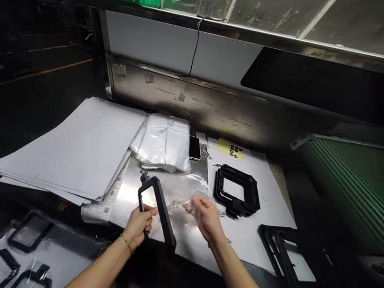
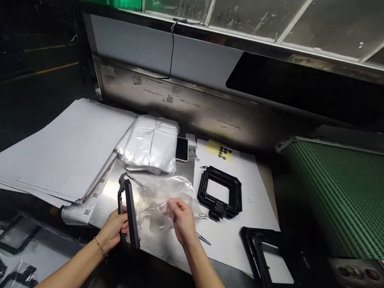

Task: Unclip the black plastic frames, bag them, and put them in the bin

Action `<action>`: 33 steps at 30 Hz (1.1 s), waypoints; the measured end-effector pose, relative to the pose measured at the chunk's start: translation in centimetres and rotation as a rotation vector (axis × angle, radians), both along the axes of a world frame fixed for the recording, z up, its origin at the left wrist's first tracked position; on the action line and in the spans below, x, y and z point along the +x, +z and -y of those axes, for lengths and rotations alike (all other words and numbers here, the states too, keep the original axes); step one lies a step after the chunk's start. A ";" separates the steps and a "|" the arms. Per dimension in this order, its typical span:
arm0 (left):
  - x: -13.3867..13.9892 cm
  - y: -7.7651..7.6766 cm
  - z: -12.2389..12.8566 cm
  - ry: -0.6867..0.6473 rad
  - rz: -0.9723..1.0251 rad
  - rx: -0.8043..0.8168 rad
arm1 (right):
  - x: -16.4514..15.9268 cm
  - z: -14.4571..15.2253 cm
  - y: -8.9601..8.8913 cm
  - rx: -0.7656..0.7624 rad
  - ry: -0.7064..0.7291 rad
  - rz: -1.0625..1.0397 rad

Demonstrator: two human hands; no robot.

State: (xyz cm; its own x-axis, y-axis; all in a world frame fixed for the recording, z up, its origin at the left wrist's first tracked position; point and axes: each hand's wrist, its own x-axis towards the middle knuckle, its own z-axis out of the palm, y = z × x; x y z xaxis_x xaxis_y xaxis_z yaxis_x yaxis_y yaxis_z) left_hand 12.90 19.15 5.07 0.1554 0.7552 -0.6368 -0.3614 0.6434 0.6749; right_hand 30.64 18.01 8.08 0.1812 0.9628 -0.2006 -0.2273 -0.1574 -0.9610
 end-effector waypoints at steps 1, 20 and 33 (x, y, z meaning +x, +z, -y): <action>0.0 -0.3 -0.5 0.016 -0.027 0.010 | 1.4 -0.2 0.3 0.030 -0.089 -0.034; 0.4 5.0 1.4 -0.221 0.082 0.138 | -3.8 2.6 2.0 -0.004 0.116 0.007; -5.4 4.4 0.8 -0.264 -0.079 0.265 | -0.5 2.0 3.1 0.000 -0.228 -0.393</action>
State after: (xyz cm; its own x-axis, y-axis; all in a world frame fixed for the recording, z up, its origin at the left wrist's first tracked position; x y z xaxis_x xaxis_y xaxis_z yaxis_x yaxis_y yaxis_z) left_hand 7.50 18.40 9.48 0.3254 0.8358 -0.4422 -0.1467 0.5066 0.8496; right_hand 30.11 16.01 11.15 0.2983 0.9071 -0.2970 -0.6042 -0.0615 -0.7945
